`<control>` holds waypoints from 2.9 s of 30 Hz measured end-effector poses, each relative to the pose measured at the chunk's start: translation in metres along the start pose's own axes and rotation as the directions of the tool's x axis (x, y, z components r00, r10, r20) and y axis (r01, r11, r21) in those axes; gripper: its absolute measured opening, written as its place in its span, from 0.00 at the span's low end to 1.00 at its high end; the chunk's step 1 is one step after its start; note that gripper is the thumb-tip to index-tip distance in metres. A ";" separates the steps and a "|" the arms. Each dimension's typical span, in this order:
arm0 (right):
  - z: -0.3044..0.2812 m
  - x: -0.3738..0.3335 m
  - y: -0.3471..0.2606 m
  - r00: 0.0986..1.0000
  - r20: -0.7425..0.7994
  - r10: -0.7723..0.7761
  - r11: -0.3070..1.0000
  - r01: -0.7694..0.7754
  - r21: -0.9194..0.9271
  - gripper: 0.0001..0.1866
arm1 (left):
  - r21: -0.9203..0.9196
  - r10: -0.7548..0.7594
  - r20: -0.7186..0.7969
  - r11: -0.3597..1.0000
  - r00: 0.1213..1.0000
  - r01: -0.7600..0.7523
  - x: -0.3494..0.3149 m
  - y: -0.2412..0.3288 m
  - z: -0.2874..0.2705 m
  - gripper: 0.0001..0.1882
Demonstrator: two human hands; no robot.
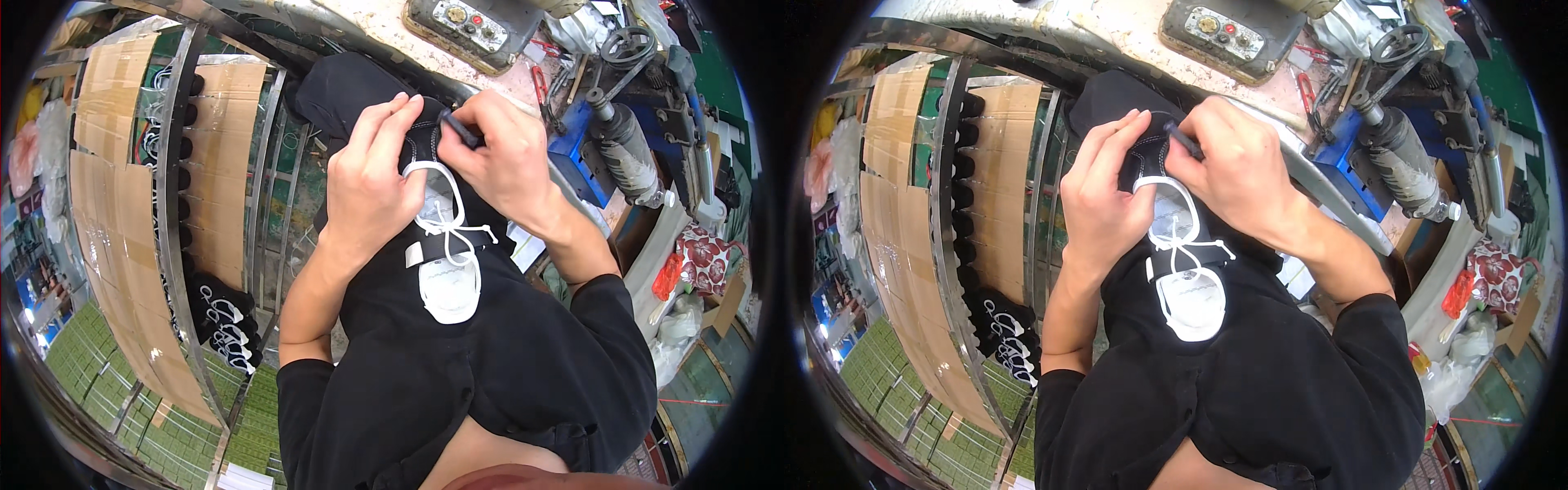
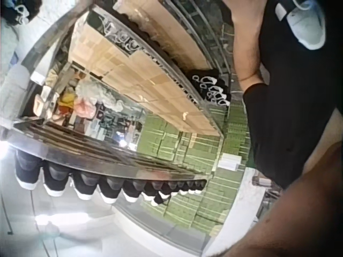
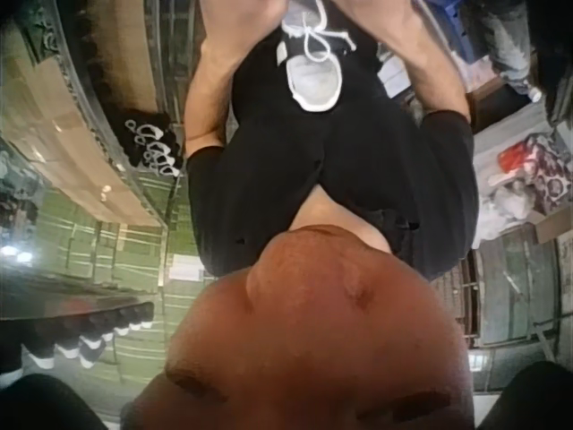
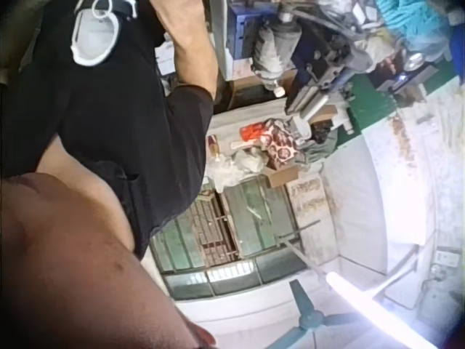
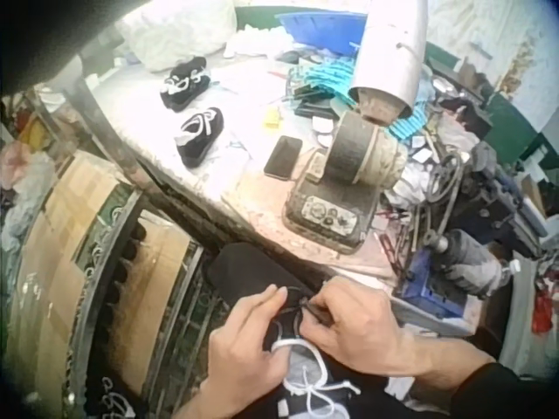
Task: The person repairs a black shoe by hand, using a red utility knife to trim excess material and a white cloth to wipe the surface. The person repeatedly inspects the shoe, adjusts the laces, and places the shoe on a nearby shelf.
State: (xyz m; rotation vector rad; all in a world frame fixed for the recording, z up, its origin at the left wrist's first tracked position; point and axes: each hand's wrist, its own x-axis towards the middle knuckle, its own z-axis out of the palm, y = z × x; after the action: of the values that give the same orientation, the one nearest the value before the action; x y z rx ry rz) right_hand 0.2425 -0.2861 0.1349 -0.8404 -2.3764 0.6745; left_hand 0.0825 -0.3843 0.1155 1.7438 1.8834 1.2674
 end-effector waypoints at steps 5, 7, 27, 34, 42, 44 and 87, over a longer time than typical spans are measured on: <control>-0.012 0.000 0.009 0.968 -0.023 0.250 0.847 -0.208 0.489 0.09 | 0.060 0.057 -0.063 0.997 0.996 -0.054 0.008 -0.001 -0.009 0.33; -0.018 0.003 0.007 0.984 0.036 0.176 0.850 -0.170 0.499 0.09 | 0.086 0.025 -0.035 0.996 0.999 -0.022 0.006 -0.003 -0.008 0.34; 0.026 -0.017 0.005 0.955 -0.294 0.039 0.985 0.014 0.174 0.10 | 0.093 -0.014 -0.057 0.995 0.998 0.019 -0.002 -0.004 0.015 0.31; 0.006 -0.012 0.002 0.992 -0.113 0.053 0.955 -0.017 0.297 0.08 | 0.043 -0.050 -0.042 0.998 0.998 0.052 -0.002 -0.002 0.012 0.32; 0.025 0.009 0.029 0.870 -0.422 0.254 0.954 -0.154 0.258 0.07 | -0.026 0.053 -0.109 0.998 0.993 -0.056 0.002 -0.002 0.010 0.32; 0.022 0.012 0.029 0.832 -0.158 0.531 0.585 -0.225 0.779 0.09 | -0.127 -0.008 -0.078 0.992 0.997 -0.002 0.006 0.001 0.003 0.31; 0.084 -0.077 0.153 0.728 0.325 0.603 0.348 -0.607 0.714 0.11 | 0.154 -0.353 -0.935 -0.303 0.039 0.940 -0.377 -0.223 -0.109 0.35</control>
State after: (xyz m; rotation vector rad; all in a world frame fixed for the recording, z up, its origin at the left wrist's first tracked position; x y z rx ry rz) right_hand 0.3059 -0.2570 -0.0430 -1.2576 -1.3525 1.8598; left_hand -0.0547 -0.7452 -0.1173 -0.5462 3.3925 -0.0572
